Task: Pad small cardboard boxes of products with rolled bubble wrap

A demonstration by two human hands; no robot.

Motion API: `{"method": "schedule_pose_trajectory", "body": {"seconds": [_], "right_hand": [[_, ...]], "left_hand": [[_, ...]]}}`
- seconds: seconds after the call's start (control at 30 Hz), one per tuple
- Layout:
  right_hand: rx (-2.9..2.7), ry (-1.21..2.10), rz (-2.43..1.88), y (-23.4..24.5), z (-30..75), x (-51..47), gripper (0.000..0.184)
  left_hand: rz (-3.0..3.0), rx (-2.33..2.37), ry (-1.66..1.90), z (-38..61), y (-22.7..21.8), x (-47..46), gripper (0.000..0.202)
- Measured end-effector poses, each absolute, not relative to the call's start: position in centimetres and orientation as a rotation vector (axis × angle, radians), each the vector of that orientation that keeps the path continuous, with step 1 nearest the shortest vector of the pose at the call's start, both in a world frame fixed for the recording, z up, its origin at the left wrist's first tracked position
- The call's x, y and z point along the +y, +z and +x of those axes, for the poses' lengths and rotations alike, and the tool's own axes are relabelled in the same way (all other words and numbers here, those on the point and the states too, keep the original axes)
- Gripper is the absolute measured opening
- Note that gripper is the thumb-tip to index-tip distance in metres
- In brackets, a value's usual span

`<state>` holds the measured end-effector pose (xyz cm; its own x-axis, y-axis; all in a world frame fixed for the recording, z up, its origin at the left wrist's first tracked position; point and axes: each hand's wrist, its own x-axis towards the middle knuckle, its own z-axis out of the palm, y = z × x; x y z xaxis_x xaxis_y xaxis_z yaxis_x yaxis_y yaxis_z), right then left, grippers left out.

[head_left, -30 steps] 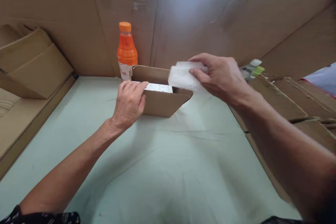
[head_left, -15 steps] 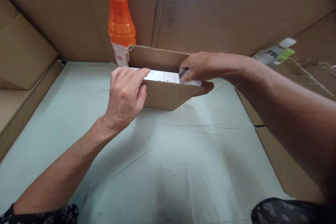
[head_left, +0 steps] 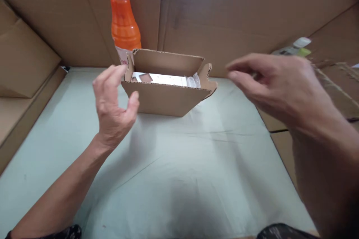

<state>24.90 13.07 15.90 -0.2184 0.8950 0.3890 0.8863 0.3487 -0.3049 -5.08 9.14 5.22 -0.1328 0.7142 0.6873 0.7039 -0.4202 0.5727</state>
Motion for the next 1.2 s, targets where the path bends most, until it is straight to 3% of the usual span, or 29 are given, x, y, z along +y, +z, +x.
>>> {"method": "schedule_pose_trajectory", "body": {"seconds": [0.1,0.2,0.27,0.47,0.63,0.73,0.9,1.07,1.2], "right_hand": [[-1.989,0.207,-1.581,11.3,26.6,11.2,0.021],[-1.966,0.576,-1.559,6.2,25.2,12.4,0.048],[-1.917,0.683,-1.557,4.0,23.5,13.3,0.051],[-1.807,0.673,-1.516,2.8,20.7,7.4,0.037],[-1.974,0.733,-1.306,3.4,17.2,2.5,0.028],[-1.975,0.734,-1.34,4.4,17.5,3.0,0.03],[-1.671,0.58,-1.677,5.0,26.6,1.7,0.027],[-1.384,0.274,-1.925,1.8,33.4,-4.5,0.045],[-1.183,0.337,-1.855,-2.5,33.0,-8.5,0.068]], "left_hand": [[1.695,1.675,1.621,-6.5,2.0,9.1,0.062],[1.406,1.519,1.524,-6.5,-0.6,10.4,0.053],[1.295,1.393,1.532,-5.7,-1.3,11.1,0.046],[1.167,1.496,1.524,-4.5,-0.2,4.4,0.037],[0.983,1.851,1.537,-7.8,0.4,-4.1,0.048],[0.993,1.847,1.563,-7.5,0.6,-4.1,0.047],[1.16,1.484,1.399,0.7,0.9,0.3,0.028],[1.35,1.086,1.221,10.4,0.6,6.0,0.03],[1.407,1.184,1.157,15.0,-0.9,8.7,0.033]]}}
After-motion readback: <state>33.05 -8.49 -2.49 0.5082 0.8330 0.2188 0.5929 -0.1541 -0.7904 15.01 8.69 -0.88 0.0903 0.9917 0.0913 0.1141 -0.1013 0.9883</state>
